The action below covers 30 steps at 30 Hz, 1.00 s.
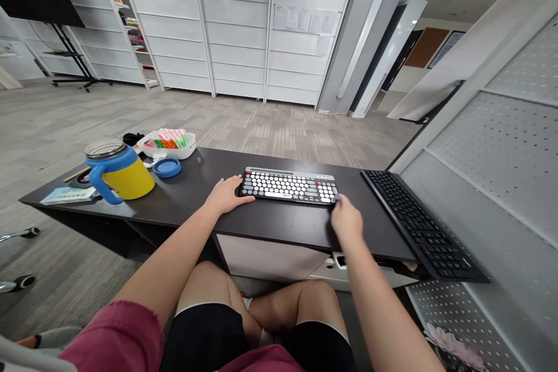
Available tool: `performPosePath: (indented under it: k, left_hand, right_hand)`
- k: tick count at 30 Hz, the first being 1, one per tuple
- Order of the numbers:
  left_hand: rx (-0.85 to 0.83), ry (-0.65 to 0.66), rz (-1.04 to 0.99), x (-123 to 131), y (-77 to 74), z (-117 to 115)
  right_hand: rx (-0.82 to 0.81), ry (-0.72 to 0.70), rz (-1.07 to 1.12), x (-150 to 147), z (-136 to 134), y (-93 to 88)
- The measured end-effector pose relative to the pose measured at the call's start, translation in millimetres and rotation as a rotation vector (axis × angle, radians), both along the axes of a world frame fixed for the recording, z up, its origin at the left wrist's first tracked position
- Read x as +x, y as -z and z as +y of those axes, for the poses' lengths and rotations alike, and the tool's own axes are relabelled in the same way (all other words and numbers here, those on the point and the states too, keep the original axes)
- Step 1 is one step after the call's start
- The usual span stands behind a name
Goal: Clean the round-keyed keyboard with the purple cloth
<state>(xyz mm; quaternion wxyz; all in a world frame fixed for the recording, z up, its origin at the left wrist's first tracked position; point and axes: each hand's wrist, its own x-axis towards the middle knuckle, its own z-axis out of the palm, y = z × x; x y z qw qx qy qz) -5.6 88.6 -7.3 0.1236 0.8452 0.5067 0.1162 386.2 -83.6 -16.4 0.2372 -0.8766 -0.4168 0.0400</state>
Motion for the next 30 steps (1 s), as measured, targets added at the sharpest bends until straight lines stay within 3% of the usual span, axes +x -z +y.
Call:
performPosePath:
  k: [3,6,10,15,24,30]
  left_hand:
    - [0.004,0.007,0.007,1,0.0,0]
    - [0.010,0.015,0.009,2,1.2,0]
    - [0.012,0.032,0.028,2,2.6,2]
    - [-0.001,0.059,0.060,0,3.0,2]
    - [0.005,0.073,0.052,0,3.7,2]
    - [-0.152,0.005,-0.059,-5,7.4,13]
  right_hand:
    - [-0.055,-0.134,-0.192,-32,13,14.1]
    - [-0.090,-0.157,-0.223,-38,12,20.0]
    - [-0.119,-0.135,-0.237,-49,12,13.8]
    - [-0.105,-0.154,-0.218,-102,24,6.8]
    - [-0.099,-0.380,-0.234,-197,47,1.4]
    - [-0.086,-0.578,-0.256,-243,59,-2.5]
